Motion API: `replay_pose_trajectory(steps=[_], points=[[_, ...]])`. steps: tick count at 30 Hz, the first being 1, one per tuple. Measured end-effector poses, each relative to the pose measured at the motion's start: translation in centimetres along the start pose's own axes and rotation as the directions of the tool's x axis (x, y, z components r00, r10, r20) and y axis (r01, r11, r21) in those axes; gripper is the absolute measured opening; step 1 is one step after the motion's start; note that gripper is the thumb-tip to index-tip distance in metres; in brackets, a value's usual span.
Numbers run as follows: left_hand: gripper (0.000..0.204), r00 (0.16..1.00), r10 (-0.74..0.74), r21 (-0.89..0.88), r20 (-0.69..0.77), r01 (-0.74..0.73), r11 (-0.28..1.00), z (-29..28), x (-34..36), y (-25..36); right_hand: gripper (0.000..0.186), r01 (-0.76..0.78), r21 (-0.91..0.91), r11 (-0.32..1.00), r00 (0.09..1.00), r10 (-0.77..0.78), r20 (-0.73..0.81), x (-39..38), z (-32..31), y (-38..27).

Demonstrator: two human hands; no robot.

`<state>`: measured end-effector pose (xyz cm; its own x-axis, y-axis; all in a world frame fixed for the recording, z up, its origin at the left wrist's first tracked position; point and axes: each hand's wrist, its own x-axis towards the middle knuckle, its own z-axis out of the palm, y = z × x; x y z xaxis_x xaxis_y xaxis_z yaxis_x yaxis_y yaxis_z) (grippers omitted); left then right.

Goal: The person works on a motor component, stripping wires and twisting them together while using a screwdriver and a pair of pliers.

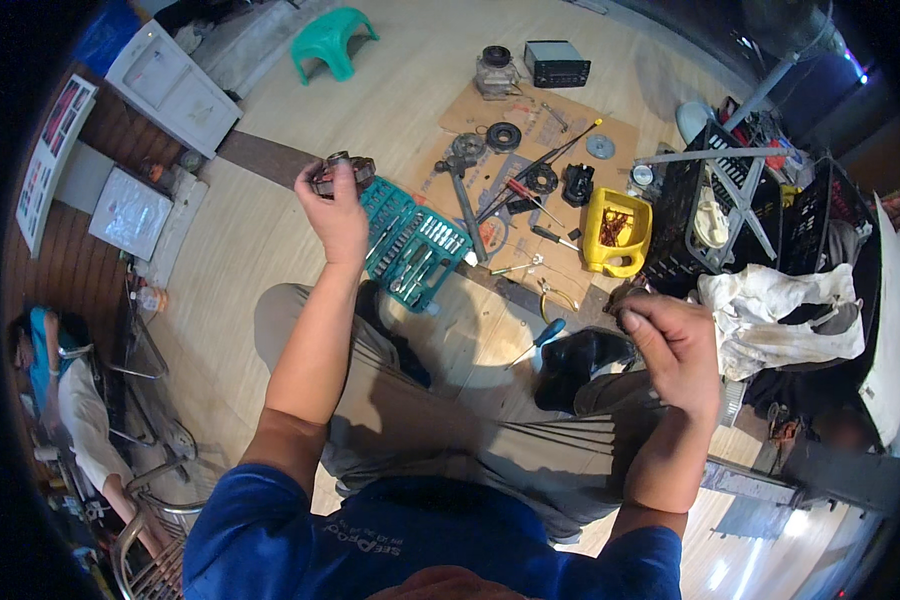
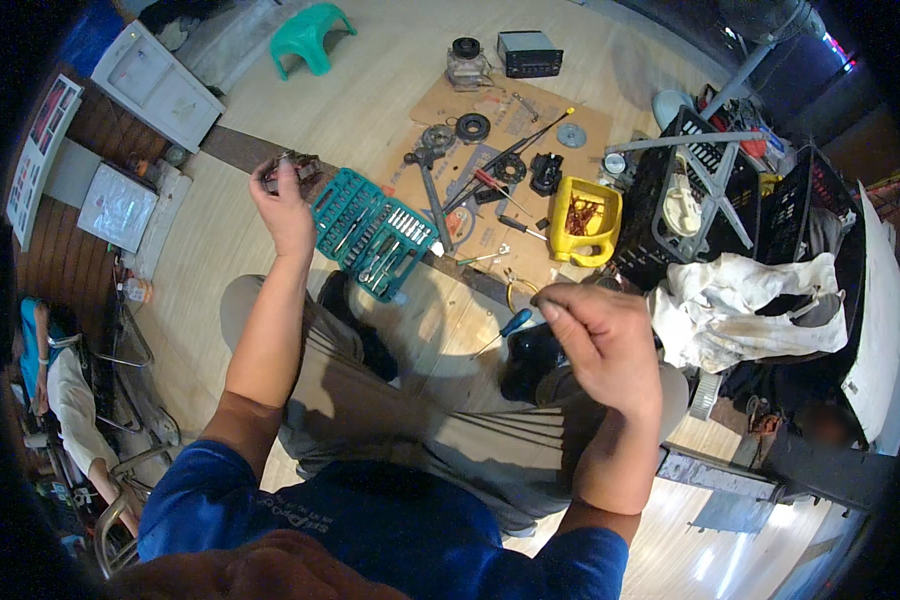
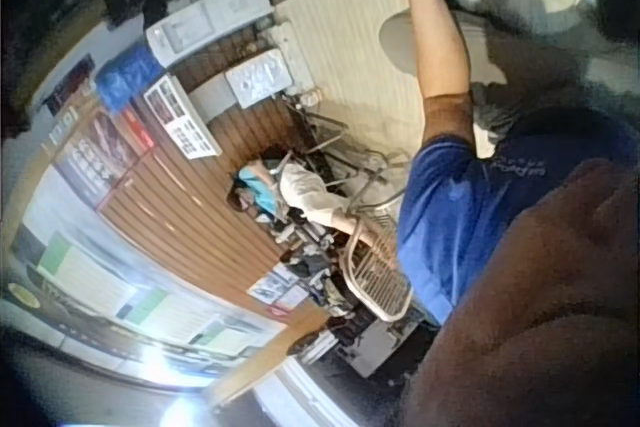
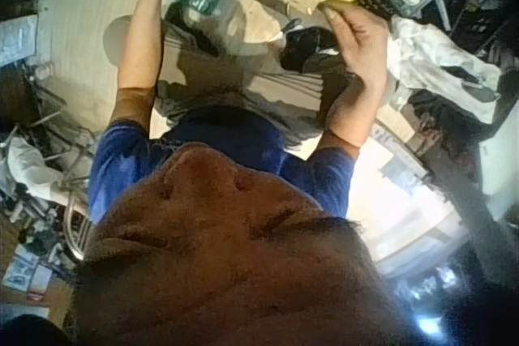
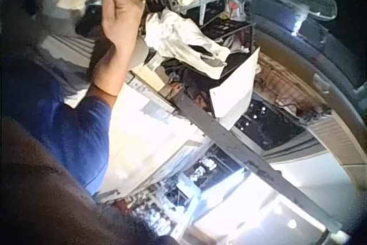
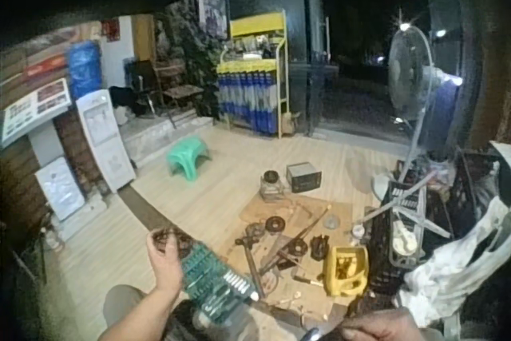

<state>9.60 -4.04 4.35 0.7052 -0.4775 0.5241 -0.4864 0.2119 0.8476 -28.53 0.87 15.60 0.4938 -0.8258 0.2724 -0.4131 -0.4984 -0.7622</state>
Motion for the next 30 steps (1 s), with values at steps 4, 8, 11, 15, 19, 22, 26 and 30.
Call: replay_pose_trajectory(steps=[4, 8, 11, 15, 19, 22, 26, 30], points=[[0.049, 0.844, -0.472, -0.644, 0.255, 0.513, 0.568, -0.8, 1.2, -0.5, 0.011, -0.125, -0.018, 0.992, 0.992, 0.125, 0.020, -1.0, -0.1, 0.4], [0.058, 0.674, -0.645, -0.733, 0.360, 0.632, 0.251, -1.8, 2.1, -0.4, 0.017, -0.392, -0.035, 0.919, 0.918, 0.394, 0.056, -7.1, -0.8, 0.3], [0.055, 0.646, -0.627, -0.763, 0.436, 0.635, 0.123, -1.9, 1.9, -0.2, 0.013, -0.585, -0.164, 0.794, 0.795, 0.601, 0.079, -15.2, -4.4, 0.2], [0.048, 0.631, -0.503, -0.731, 0.590, 0.683, 0.000, -1.4, 0.2, -0.1, 0.017, -0.633, -0.428, 0.645, 0.770, 0.584, -0.258, -26.0, -5.9, 2.3], [0.047, 0.551, -0.503, -0.663, 0.666, 0.747, -0.059, -1.3, -1.5, 1.7, 0.024, -0.741, -0.643, 0.193, 0.563, 0.701, -0.438, -41.3, -7.2, 6.1], [0.046, 0.558, -0.352, -0.600, 0.751, 0.800, -0.012, -0.8, -2.7, 2.4, 0.029, -0.802, -0.595, -0.061, 0.377, 0.720, -0.583, -54.4, -6.3, 6.5], [0.044, 0.574, -0.201, -0.576, 0.793, 0.815, 0.056, -1.0, -3.7, 3.2, 0.068, -0.607, -0.777, -0.166, -0.144, 0.985, -0.098, -64.3, -2.3, 6.4], [0.051, 0.616, -0.074, -0.593, 0.785, 0.780, 0.198, -1.2, -3.6, 4.2, 0.086, -0.716, -0.637, 0.286, -0.125, 0.845, 0.520, -61.1, 0.7, 9.3]])
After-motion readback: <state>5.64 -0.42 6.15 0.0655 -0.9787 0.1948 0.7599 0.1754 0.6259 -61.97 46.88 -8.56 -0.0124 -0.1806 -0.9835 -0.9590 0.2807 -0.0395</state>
